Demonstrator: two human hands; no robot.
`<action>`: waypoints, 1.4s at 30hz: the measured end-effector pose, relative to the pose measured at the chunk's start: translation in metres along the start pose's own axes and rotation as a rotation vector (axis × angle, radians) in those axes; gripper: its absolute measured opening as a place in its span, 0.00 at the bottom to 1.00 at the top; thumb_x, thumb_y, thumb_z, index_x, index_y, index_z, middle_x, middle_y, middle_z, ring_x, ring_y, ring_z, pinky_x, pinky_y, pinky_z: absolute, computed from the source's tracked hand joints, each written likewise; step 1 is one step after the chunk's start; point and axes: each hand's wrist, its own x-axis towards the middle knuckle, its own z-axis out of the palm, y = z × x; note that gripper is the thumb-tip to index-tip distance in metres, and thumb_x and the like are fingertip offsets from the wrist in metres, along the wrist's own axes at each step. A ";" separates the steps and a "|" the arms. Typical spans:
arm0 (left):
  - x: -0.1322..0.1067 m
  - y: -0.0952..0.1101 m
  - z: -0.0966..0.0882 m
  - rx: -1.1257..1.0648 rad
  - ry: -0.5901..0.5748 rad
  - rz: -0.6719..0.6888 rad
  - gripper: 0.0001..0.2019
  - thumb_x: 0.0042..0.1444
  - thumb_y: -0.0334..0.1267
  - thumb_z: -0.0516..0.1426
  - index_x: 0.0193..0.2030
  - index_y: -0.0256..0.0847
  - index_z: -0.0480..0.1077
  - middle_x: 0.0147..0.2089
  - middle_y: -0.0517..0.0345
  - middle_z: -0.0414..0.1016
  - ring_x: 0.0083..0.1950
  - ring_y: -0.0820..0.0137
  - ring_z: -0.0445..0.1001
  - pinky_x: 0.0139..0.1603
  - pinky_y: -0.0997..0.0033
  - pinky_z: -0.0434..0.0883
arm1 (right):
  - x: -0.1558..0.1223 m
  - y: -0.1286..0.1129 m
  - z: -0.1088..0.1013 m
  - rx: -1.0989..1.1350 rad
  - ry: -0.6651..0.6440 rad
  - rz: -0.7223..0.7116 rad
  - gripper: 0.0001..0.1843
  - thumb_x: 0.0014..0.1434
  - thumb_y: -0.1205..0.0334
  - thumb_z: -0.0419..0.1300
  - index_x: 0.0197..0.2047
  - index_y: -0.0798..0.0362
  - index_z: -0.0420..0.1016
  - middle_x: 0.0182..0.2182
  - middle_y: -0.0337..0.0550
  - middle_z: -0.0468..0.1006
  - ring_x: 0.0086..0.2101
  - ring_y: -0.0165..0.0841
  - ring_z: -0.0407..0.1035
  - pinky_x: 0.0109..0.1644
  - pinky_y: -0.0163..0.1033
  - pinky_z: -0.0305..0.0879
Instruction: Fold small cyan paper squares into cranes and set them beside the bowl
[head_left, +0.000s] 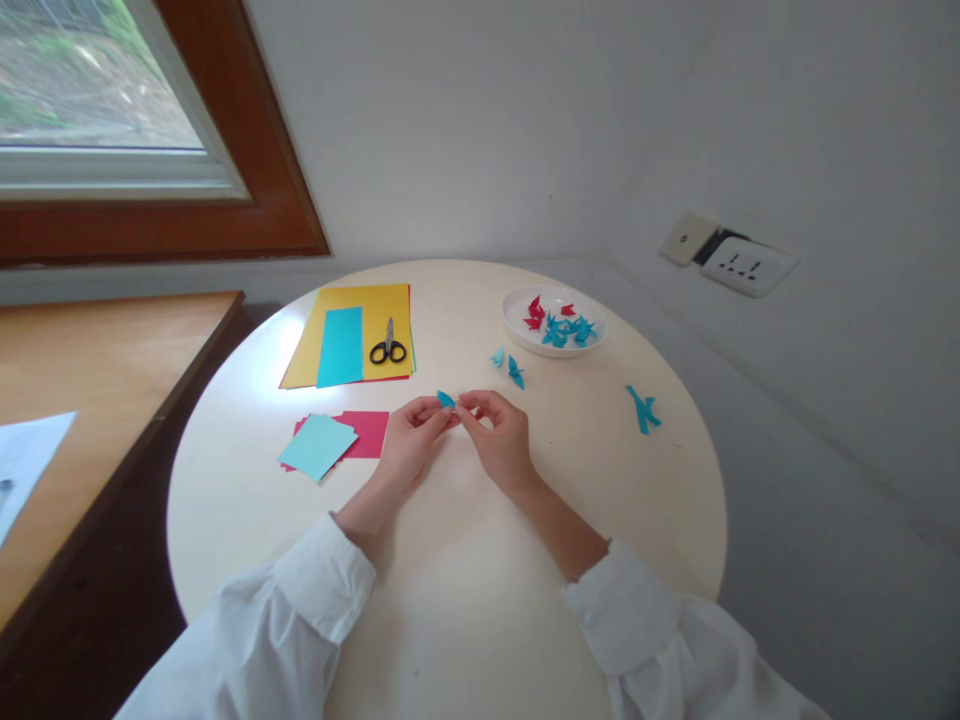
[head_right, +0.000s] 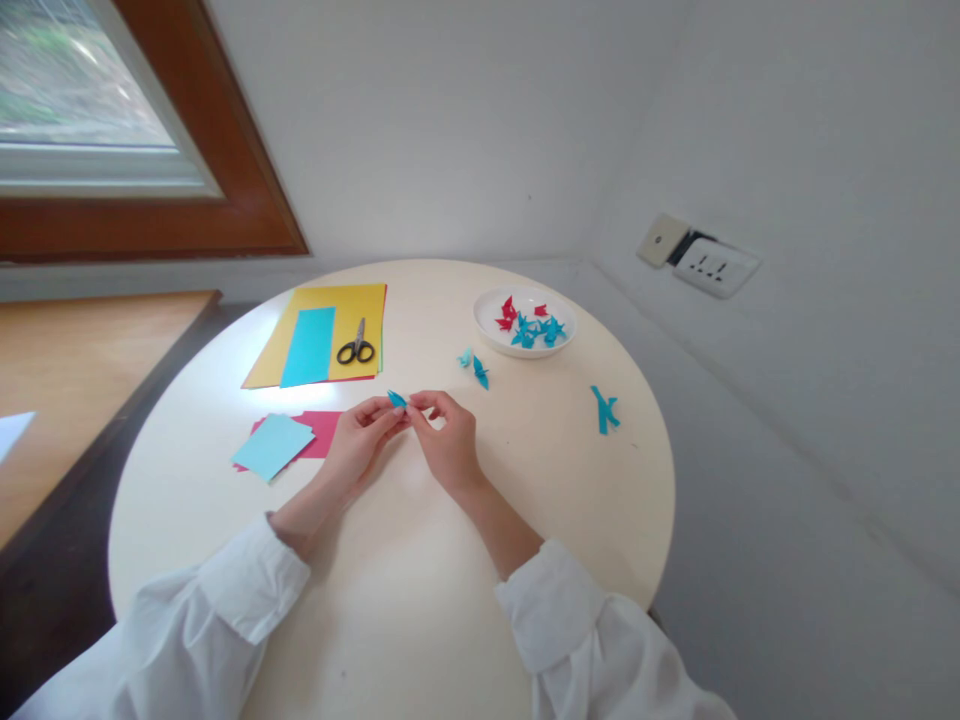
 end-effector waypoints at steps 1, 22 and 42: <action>0.000 0.001 0.001 -0.002 0.007 -0.004 0.10 0.39 0.37 0.65 0.29 0.34 0.73 0.30 0.55 0.77 0.35 0.71 0.75 0.48 0.66 0.69 | 0.000 0.000 0.000 0.035 -0.001 0.026 0.05 0.48 0.63 0.60 0.30 0.54 0.74 0.28 0.41 0.78 0.30 0.31 0.70 0.34 0.36 0.66; 0.001 0.001 -0.001 0.014 -0.029 0.003 0.12 0.39 0.39 0.65 0.31 0.37 0.73 0.29 0.59 0.74 0.32 0.74 0.71 0.40 0.70 0.69 | 0.006 0.003 0.000 0.381 -0.081 0.339 0.11 0.37 0.63 0.65 0.29 0.53 0.71 0.27 0.38 0.76 0.29 0.30 0.70 0.34 0.36 0.68; 0.002 0.004 -0.002 0.132 0.031 0.011 0.13 0.38 0.43 0.65 0.29 0.37 0.74 0.29 0.58 0.75 0.31 0.74 0.69 0.34 0.74 0.65 | 0.002 0.005 -0.002 0.227 -0.137 0.220 0.11 0.42 0.60 0.64 0.31 0.53 0.73 0.29 0.41 0.77 0.30 0.31 0.71 0.34 0.35 0.67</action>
